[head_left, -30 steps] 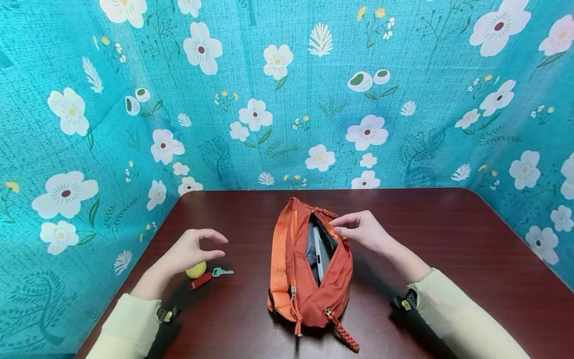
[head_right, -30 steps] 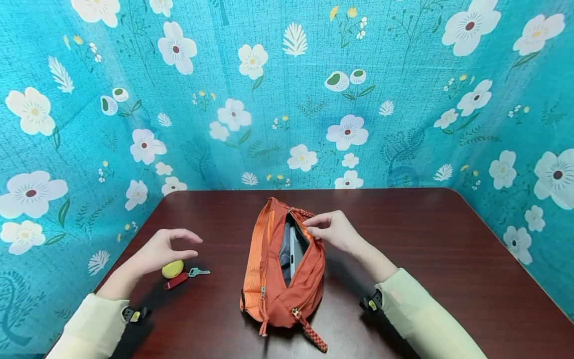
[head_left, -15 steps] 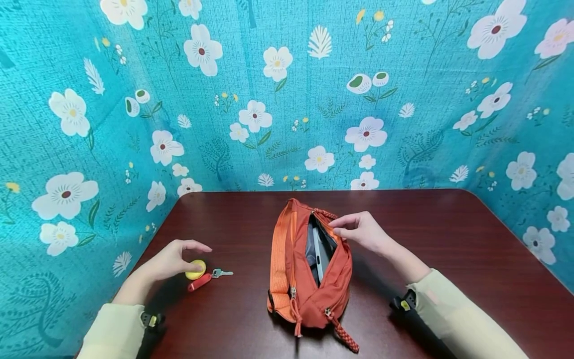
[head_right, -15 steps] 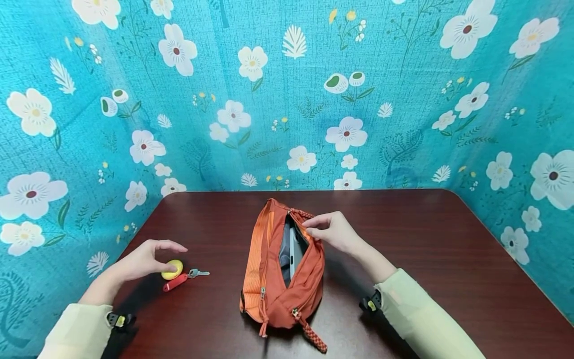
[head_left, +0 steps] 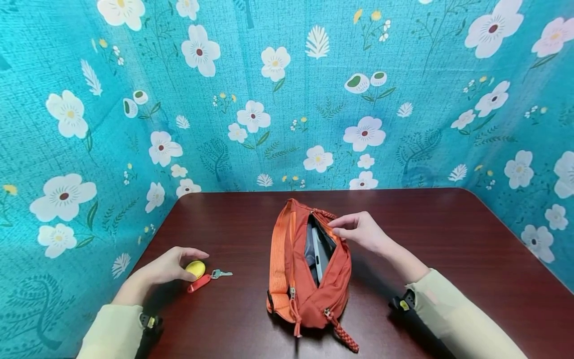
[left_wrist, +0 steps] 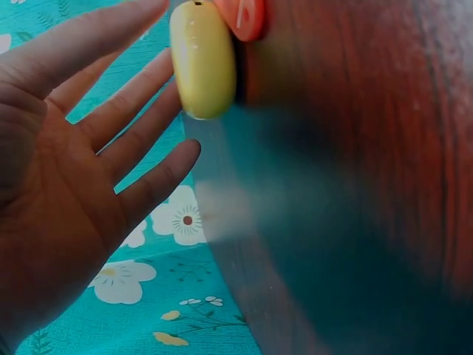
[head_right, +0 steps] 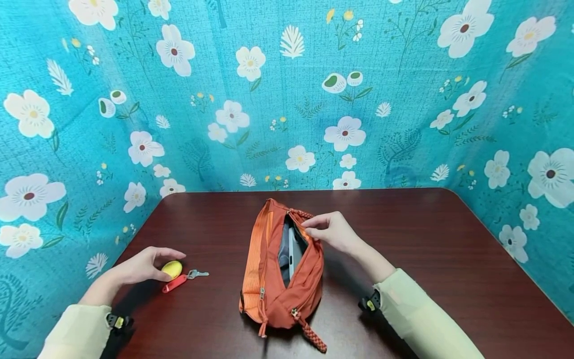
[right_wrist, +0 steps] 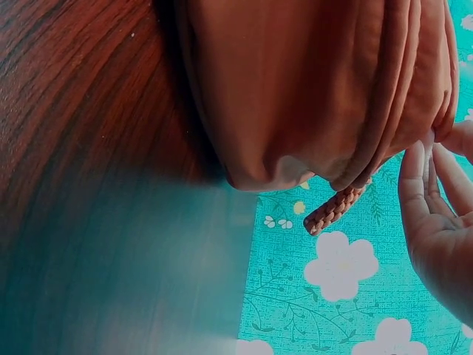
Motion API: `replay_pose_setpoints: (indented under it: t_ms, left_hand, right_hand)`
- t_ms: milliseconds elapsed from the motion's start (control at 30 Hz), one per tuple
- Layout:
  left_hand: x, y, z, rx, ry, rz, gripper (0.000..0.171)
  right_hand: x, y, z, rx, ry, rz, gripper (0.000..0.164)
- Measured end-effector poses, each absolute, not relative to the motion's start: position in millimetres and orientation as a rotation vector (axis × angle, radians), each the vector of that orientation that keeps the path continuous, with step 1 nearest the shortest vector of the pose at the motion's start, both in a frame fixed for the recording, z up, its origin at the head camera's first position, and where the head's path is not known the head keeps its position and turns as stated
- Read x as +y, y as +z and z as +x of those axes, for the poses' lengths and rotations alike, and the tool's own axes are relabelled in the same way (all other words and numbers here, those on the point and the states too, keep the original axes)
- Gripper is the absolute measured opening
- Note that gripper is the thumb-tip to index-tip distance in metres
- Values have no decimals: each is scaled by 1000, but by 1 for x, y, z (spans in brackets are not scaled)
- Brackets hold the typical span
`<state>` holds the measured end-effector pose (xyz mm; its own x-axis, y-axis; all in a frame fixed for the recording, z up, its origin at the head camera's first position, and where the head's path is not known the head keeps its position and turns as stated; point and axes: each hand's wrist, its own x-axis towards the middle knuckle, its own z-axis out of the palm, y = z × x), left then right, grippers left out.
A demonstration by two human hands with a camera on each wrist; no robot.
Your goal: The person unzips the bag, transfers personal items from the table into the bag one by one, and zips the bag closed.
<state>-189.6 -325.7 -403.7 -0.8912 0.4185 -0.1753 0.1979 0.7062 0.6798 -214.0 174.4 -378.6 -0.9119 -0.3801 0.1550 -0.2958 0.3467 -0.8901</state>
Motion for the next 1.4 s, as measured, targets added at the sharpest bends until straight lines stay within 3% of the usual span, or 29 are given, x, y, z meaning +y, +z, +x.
replay_pose_setpoints:
  t_ms: [633, 967, 1400]
  left_hand:
    - [-323, -411, -184, 2700, 893, 427, 46]
    - [-317, -407, -186, 2738, 929, 375, 48]
    - [-292, -389, -191, 2660, 1197, 603, 51]
  right_hand:
    - [175, -381, -215, 2506, -1632, -645, 23]
    - [176, -381, -214, 2504, -1638, -637, 24]
    - [176, -382, -216, 2498, -1639, -637, 24]
